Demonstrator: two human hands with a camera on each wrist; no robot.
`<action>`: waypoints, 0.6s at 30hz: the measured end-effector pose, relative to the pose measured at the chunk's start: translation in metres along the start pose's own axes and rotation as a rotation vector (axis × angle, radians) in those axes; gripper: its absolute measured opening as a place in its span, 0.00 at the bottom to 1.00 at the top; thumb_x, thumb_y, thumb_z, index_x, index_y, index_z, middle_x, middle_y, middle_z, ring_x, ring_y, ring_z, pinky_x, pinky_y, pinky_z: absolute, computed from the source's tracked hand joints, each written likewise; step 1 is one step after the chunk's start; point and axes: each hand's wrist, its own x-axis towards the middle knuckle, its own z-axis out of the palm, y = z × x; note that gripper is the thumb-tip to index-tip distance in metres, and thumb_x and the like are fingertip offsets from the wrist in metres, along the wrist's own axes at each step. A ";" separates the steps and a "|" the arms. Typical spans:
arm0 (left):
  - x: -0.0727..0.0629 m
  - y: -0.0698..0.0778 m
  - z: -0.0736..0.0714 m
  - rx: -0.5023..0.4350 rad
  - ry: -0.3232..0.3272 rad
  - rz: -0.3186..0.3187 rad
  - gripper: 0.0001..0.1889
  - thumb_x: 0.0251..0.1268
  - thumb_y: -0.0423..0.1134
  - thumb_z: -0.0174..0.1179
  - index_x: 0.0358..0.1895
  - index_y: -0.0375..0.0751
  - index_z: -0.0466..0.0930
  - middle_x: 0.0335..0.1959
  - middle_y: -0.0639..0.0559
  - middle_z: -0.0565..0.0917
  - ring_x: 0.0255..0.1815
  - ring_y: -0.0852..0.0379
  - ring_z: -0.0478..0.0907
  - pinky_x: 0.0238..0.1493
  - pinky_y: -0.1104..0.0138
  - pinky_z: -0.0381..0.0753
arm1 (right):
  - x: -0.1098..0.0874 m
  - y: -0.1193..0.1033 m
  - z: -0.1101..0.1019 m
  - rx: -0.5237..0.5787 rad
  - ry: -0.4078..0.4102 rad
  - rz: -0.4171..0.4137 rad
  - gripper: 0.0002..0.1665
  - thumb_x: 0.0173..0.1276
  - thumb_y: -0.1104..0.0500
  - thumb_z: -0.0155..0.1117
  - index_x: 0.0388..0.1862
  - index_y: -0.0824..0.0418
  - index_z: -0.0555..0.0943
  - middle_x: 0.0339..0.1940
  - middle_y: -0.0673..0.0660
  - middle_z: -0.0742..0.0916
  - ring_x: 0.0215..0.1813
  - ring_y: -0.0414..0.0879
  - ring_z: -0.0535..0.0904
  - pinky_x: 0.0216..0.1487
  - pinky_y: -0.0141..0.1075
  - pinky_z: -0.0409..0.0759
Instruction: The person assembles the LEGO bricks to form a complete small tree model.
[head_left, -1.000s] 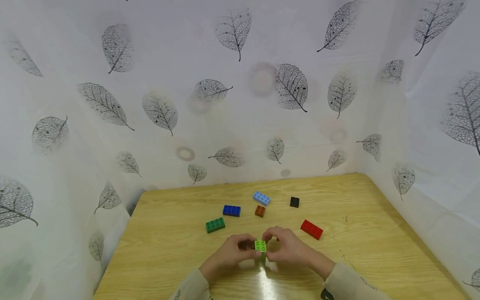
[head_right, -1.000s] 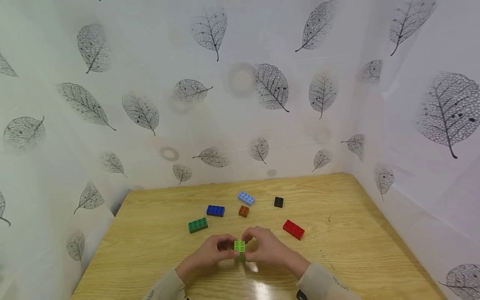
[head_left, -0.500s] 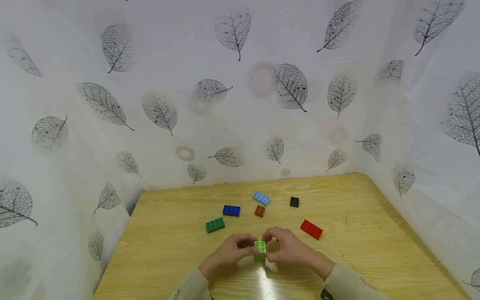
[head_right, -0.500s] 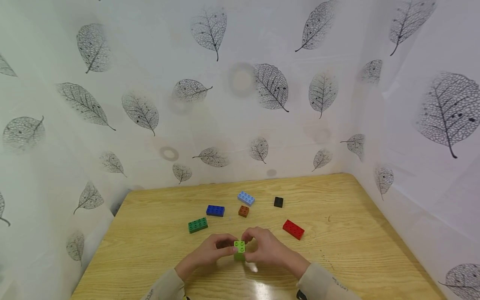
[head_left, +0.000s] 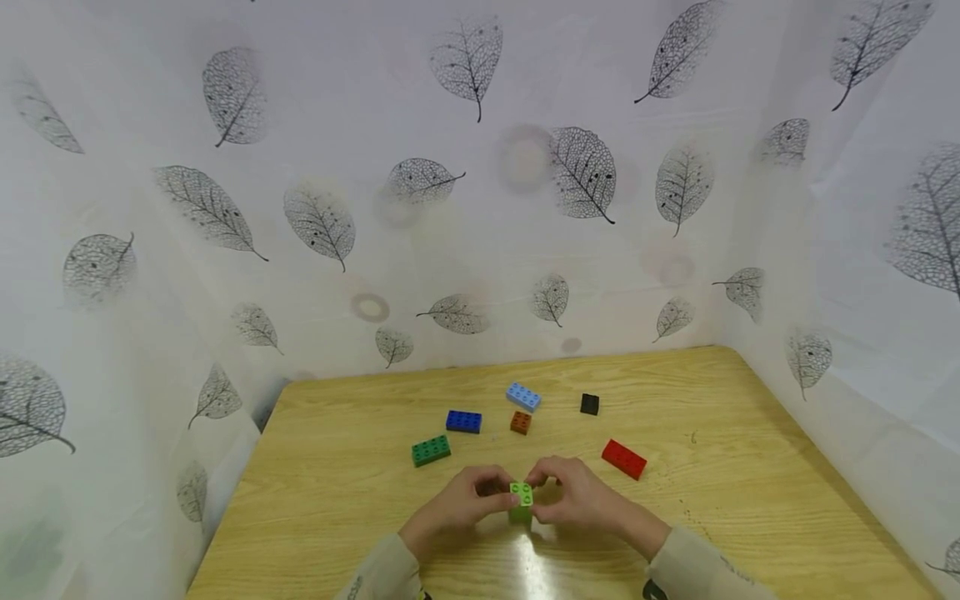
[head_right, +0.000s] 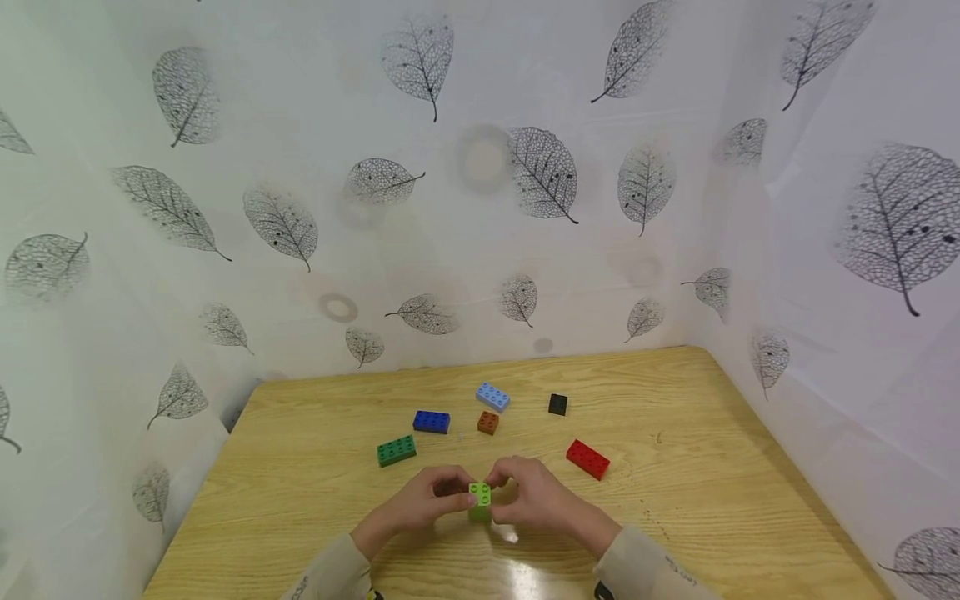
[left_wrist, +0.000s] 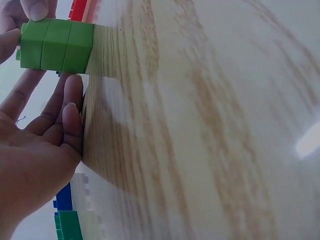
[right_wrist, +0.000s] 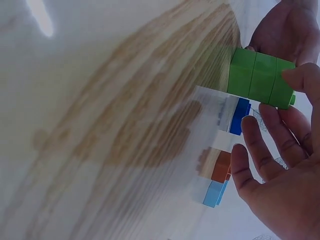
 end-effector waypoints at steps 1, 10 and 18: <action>0.000 0.000 0.000 -0.001 0.000 -0.002 0.10 0.77 0.43 0.61 0.49 0.42 0.86 0.44 0.48 0.87 0.42 0.64 0.79 0.48 0.70 0.78 | 0.000 0.000 0.000 0.004 0.000 0.002 0.12 0.68 0.54 0.76 0.48 0.44 0.85 0.47 0.40 0.88 0.53 0.47 0.84 0.58 0.42 0.80; 0.000 0.005 0.001 -0.002 -0.013 -0.017 0.11 0.76 0.43 0.62 0.51 0.41 0.87 0.46 0.46 0.89 0.42 0.65 0.80 0.48 0.70 0.78 | -0.003 0.005 0.000 0.020 0.004 0.041 0.14 0.67 0.50 0.77 0.51 0.44 0.87 0.48 0.41 0.89 0.52 0.44 0.84 0.53 0.37 0.80; 0.000 0.008 0.000 -0.005 -0.009 -0.027 0.11 0.77 0.43 0.63 0.49 0.39 0.87 0.45 0.48 0.89 0.42 0.64 0.81 0.48 0.70 0.79 | -0.001 0.008 -0.005 -0.027 0.010 -0.044 0.16 0.69 0.50 0.76 0.54 0.51 0.88 0.50 0.46 0.90 0.52 0.47 0.86 0.54 0.39 0.84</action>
